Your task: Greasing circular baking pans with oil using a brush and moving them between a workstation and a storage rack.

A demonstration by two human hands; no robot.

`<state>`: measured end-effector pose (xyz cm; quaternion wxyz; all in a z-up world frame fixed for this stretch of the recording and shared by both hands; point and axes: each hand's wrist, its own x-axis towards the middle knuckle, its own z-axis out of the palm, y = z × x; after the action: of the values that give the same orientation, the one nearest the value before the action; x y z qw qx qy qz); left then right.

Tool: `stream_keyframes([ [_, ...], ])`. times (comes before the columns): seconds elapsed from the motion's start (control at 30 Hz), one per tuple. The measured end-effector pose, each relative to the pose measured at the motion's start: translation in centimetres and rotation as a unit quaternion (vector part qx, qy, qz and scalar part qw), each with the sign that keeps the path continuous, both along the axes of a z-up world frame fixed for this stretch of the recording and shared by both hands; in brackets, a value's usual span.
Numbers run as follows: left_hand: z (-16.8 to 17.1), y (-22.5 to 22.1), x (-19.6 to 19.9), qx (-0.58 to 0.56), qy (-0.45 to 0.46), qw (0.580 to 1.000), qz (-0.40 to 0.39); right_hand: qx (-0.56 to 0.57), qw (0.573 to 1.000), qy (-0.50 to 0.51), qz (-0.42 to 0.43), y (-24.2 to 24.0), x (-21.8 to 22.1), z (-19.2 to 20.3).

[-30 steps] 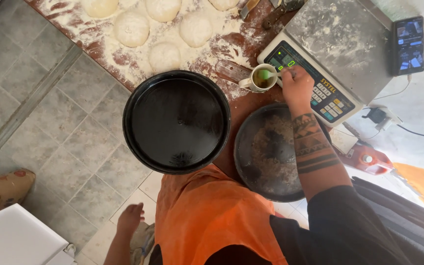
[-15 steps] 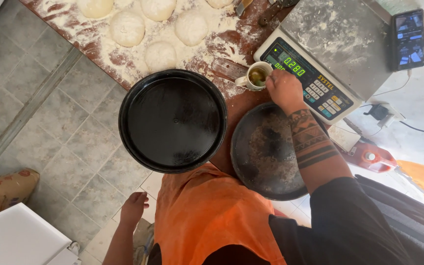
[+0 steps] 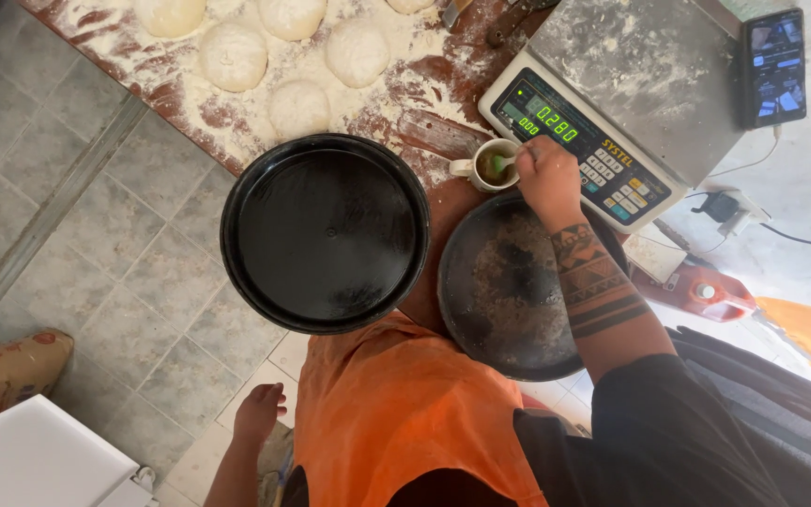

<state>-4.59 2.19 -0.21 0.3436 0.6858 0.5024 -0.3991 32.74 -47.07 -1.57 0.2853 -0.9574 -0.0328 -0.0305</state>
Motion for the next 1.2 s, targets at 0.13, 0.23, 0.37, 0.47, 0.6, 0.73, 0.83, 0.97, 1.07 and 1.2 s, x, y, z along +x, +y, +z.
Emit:
stream_keyframes([
  [0.13, 0.7, -0.5, 1.2, -0.003, -0.013, 1.000, -0.011, -0.019, 0.999, 0.038, 0.015, 0.1, -0.3, 0.0],
  [0.23, 1.3, -0.9, 1.3, -0.001, -0.027, 1.000, -0.013, 0.075, 0.995, 0.066, 0.018, 0.0, -1.3, 1.8],
  [0.37, 2.1, -1.4, 2.6, -0.004, -0.044, 0.999, -0.013, 0.159, 0.985, 0.019, -0.070, 0.5, -1.8, 5.8],
  [0.47, 2.7, -1.8, 2.7, -0.007, -0.034, 0.999, -0.007, 0.312, 0.915, 0.121, -0.225, 1.1, -2.8, 7.5],
  [0.6, 1.5, -1.4, 2.3, -0.008, -0.019, 1.000, -0.022, 0.478, 0.822, 0.138, -0.277, 0.3, -3.4, 5.1],
  [0.73, 2.1, -1.7, 2.2, -0.009, -0.014, 1.000, -0.013, 0.614, 0.709, 0.141, -0.318, -2.3, -6.1, 2.9],
  [0.83, 2.4, -2.1, 2.3, -0.008, -0.031, 0.999, -0.003, 0.674, 0.661, 0.168, -0.284, -2.5, -9.1, 3.6],
  [0.97, -0.3, -1.4, 0.3, -0.010, -0.061, 0.997, -0.044, 0.488, 0.807, 0.215, -0.253, -0.4, -11.9, 1.3],
  [1.07, -1.3, -1.3, -0.6, -0.010, -0.085, 0.993, -0.079, 0.431, 0.865, 0.239, -0.098, 2.2, -14.0, 2.3],
  [1.2, -0.2, -2.2, 0.8, -0.007, -0.087, 0.994, -0.059, 0.215, 0.961, 0.102, 0.143, 3.3, -14.2, 3.8],
])
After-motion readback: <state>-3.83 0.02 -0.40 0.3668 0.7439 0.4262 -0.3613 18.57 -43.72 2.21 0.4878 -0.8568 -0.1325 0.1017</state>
